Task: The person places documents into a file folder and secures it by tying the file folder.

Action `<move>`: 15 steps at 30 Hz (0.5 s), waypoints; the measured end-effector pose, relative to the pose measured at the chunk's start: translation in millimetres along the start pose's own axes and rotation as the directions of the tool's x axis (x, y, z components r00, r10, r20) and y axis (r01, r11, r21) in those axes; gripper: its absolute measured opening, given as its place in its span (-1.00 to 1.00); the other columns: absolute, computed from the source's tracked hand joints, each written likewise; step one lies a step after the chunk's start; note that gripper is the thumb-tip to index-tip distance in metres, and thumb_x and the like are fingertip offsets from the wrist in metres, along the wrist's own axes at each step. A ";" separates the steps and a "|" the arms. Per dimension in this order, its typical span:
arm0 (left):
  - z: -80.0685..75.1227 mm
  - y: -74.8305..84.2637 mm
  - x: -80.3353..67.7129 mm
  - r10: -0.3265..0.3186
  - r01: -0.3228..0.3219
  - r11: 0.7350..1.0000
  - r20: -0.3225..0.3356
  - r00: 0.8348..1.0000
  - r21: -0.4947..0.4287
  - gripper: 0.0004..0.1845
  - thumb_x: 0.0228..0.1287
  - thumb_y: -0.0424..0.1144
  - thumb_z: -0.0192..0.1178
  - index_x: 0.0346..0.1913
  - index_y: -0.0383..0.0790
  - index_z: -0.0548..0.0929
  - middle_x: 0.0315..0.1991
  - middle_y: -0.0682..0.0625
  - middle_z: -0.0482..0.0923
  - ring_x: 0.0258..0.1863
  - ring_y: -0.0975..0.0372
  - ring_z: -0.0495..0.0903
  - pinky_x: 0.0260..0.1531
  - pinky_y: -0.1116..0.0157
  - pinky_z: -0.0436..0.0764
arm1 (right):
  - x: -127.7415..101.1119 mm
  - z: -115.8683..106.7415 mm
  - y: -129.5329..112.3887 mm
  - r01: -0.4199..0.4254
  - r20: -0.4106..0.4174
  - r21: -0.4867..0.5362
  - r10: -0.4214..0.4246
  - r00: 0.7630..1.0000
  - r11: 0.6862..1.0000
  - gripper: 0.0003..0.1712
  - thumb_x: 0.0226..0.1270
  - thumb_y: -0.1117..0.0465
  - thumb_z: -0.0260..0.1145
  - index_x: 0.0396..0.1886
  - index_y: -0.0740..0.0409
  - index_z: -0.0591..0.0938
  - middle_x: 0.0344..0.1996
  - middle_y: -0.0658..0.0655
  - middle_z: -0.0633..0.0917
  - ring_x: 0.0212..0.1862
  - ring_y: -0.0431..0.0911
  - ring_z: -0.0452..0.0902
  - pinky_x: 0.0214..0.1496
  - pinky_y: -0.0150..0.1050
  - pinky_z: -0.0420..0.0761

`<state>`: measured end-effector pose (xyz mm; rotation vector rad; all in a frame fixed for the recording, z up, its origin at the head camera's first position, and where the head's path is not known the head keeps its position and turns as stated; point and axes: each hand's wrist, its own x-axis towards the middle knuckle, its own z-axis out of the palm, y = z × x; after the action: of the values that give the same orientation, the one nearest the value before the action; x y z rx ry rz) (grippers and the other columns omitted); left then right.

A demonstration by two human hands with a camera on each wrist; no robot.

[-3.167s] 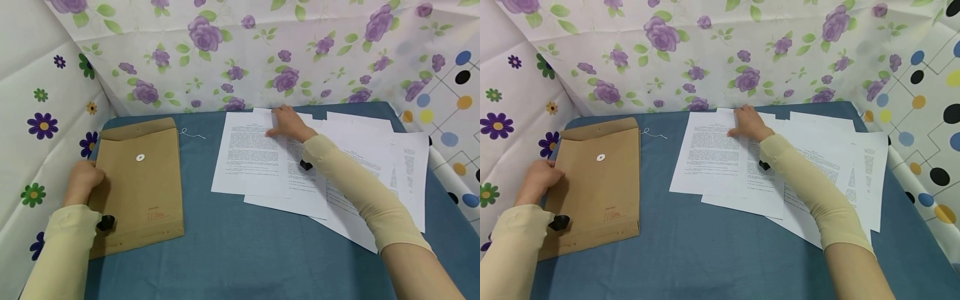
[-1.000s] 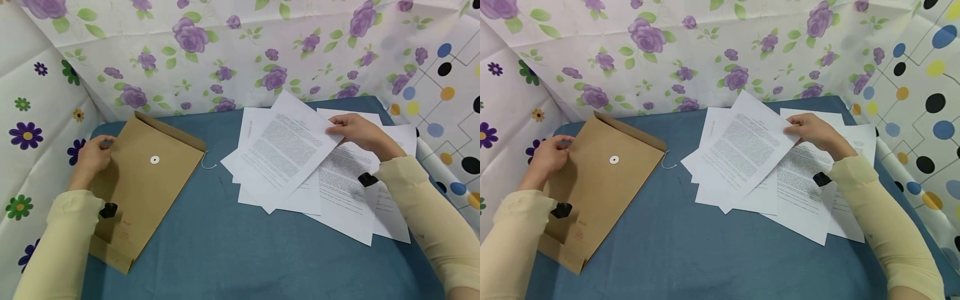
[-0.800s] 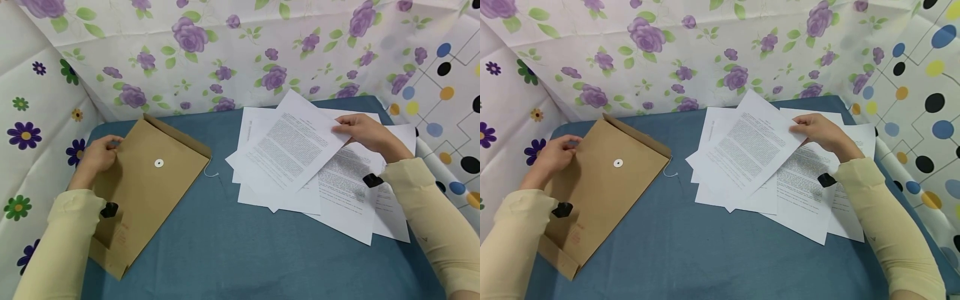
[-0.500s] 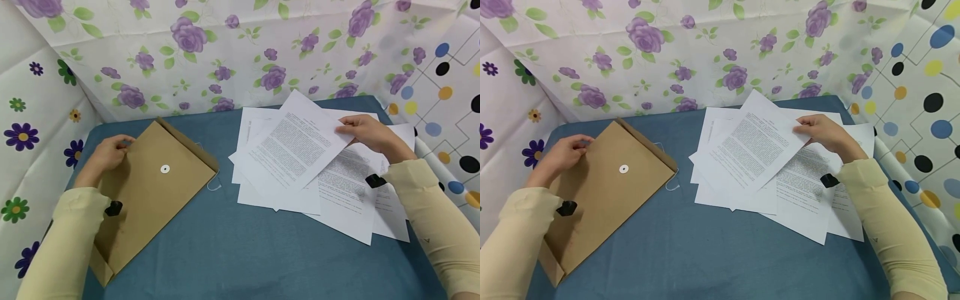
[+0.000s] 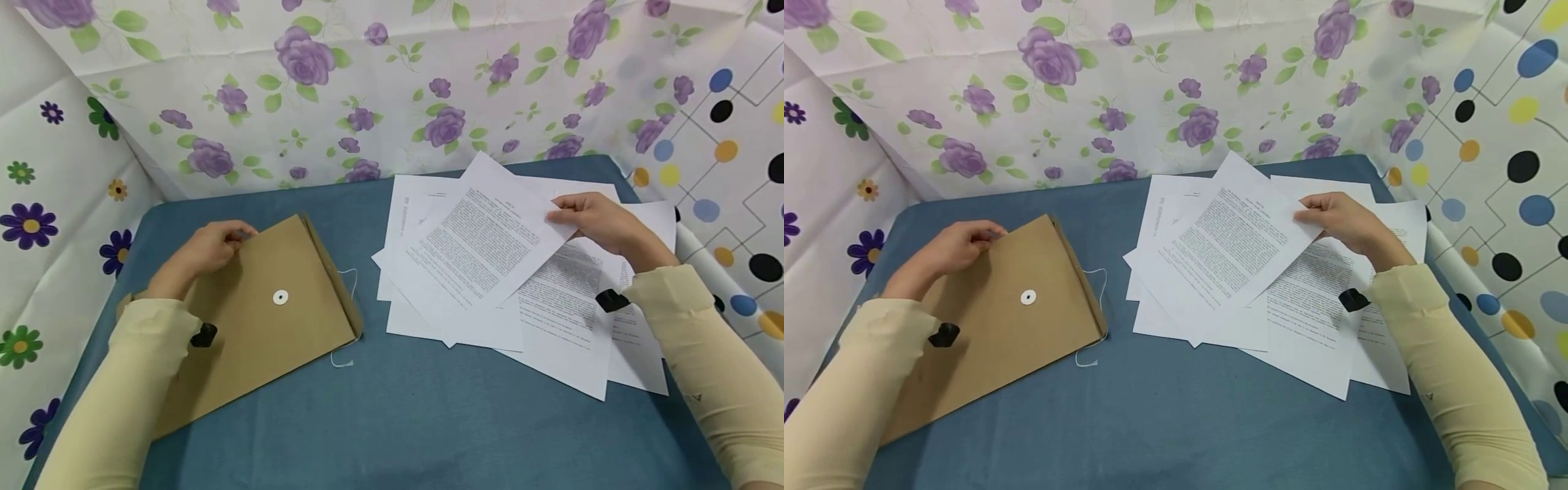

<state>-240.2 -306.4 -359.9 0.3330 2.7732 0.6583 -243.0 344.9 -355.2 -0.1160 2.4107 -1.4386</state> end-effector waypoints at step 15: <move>15.3 28.8 12.8 0.085 -0.091 0.994 0.099 0.991 0.052 -0.56 0.46 -0.59 -0.14 0.23 -0.33 0.61 0.18 -0.47 0.52 0.06 -0.24 0.56 -0.05 -0.10 0.54 | -4.2 1.8 5.5 -0.026 -0.007 0.008 0.027 1.000 1.000 -0.52 0.58 0.13 0.25 0.27 0.40 0.55 -0.18 -0.12 0.78 -0.19 -0.19 0.71 -0.13 -0.29 0.65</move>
<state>-242.8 -271.6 -362.3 0.4885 2.7013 0.5685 -237.9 347.0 -359.7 -0.0773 2.4026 -1.4389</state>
